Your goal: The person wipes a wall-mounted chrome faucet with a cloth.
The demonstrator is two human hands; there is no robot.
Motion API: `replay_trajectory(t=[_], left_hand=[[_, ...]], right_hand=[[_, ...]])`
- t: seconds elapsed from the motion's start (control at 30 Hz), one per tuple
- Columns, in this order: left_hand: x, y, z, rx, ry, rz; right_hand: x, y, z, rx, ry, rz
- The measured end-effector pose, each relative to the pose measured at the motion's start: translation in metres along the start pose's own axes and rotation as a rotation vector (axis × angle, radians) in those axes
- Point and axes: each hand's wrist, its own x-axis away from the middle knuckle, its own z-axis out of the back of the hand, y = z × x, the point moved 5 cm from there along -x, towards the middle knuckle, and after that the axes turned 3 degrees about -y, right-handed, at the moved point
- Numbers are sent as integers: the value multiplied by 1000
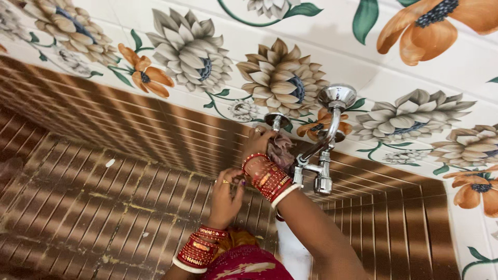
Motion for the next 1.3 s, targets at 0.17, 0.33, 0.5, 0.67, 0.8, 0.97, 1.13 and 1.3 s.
replay_trajectory(t=[0.17, 0.33, 0.5, 0.67, 0.8, 0.97, 1.13, 1.3], left_hand=[[-1, 3, 20, -52, 96, 5], [-6, 4, 28, -28, 91, 66], [-4, -1, 25, -48, 65, 93], [-2, 2, 31, -58, 86, 21], [-3, -5, 31, 51, 66, 248], [-7, 5, 19, -28, 47, -37], [-1, 6, 8, 14, 4, -33], [5, -1, 21, -55, 2, -6]], right_hand=[[-12, -30, -30, 175, -195, 156], [-34, -23, -44, 183, -150, 152], [-43, -13, -22, 179, -152, 161], [-6, -16, -23, 90, -231, 203], [37, 29, -25, -338, -260, 170], [65, 75, -18, -891, 365, -190], [52, 84, -18, -922, 381, -251], [90, 65, 6, -813, 224, -154]])
